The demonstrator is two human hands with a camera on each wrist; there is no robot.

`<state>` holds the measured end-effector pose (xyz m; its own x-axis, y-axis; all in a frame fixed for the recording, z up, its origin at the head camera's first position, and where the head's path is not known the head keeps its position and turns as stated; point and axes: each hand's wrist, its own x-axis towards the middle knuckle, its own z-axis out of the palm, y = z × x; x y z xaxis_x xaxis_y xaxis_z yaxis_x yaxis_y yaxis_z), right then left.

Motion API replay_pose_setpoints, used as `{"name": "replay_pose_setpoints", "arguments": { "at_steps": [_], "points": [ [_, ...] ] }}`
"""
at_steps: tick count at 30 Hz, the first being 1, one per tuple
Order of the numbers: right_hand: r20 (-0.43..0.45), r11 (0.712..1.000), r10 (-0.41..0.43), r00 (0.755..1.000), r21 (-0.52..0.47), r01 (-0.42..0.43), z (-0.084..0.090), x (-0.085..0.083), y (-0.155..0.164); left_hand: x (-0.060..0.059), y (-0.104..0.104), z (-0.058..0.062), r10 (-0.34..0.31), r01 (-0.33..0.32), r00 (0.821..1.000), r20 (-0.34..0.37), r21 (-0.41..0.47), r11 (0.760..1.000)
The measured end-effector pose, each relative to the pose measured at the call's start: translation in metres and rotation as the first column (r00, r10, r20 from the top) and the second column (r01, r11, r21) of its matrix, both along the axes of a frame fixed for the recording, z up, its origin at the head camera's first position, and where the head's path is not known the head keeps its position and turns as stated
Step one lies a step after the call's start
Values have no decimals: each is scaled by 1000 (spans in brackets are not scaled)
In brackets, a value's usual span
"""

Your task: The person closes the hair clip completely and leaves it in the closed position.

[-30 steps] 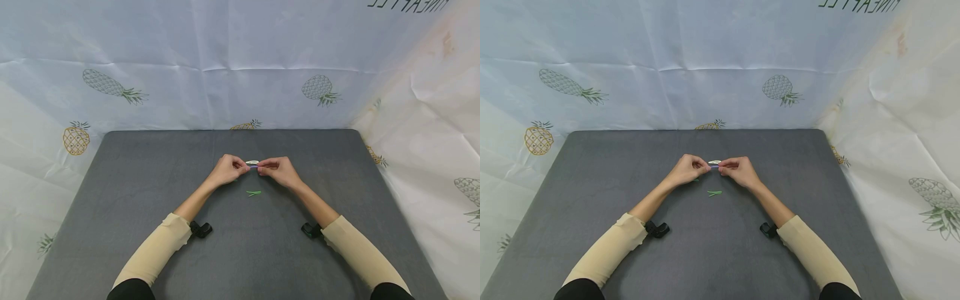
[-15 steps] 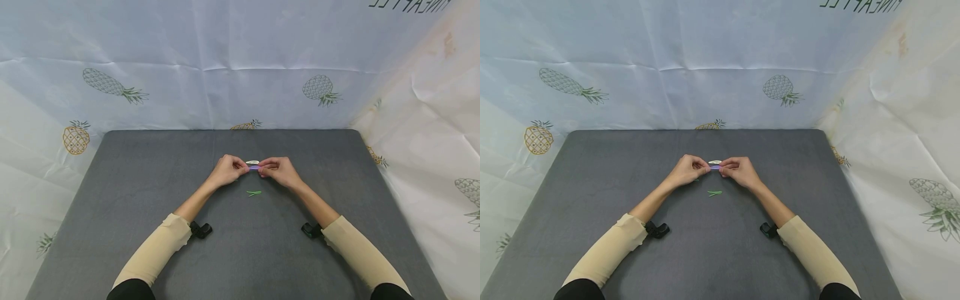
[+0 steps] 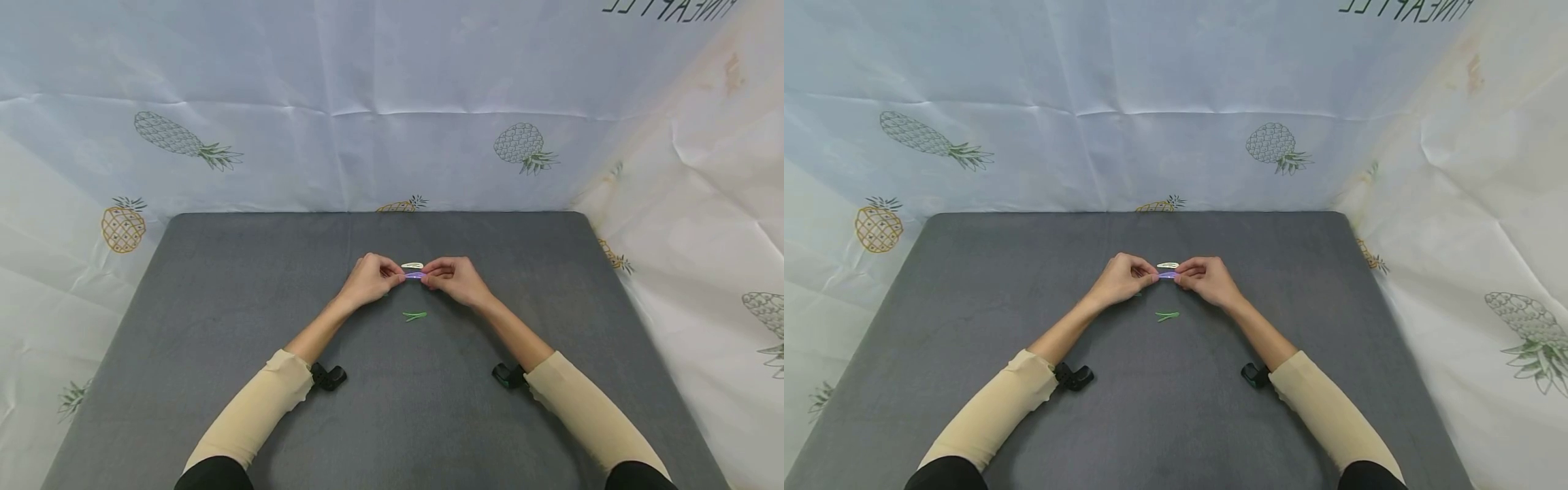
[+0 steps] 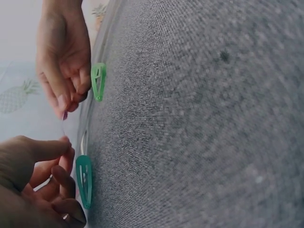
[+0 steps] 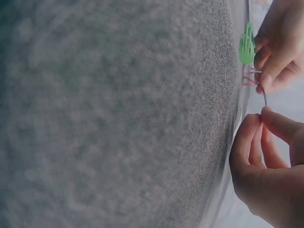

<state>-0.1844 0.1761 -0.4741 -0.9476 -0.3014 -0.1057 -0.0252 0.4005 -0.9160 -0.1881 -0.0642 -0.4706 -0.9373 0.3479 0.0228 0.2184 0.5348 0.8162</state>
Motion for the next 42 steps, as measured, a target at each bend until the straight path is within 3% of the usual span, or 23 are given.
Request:
{"name": "replay_pose_setpoints", "arguments": {
  "at_steps": [25,42],
  "points": [
    [32,997,25,999,72,-27,-1,-3,-1,3,1,3,-3,4,1000,5,-131,991],
    [10,993,35,999,110,-36,0,-3,-3,-1,0,1,-5,9,1000,24,-145,989]
  ]
}}
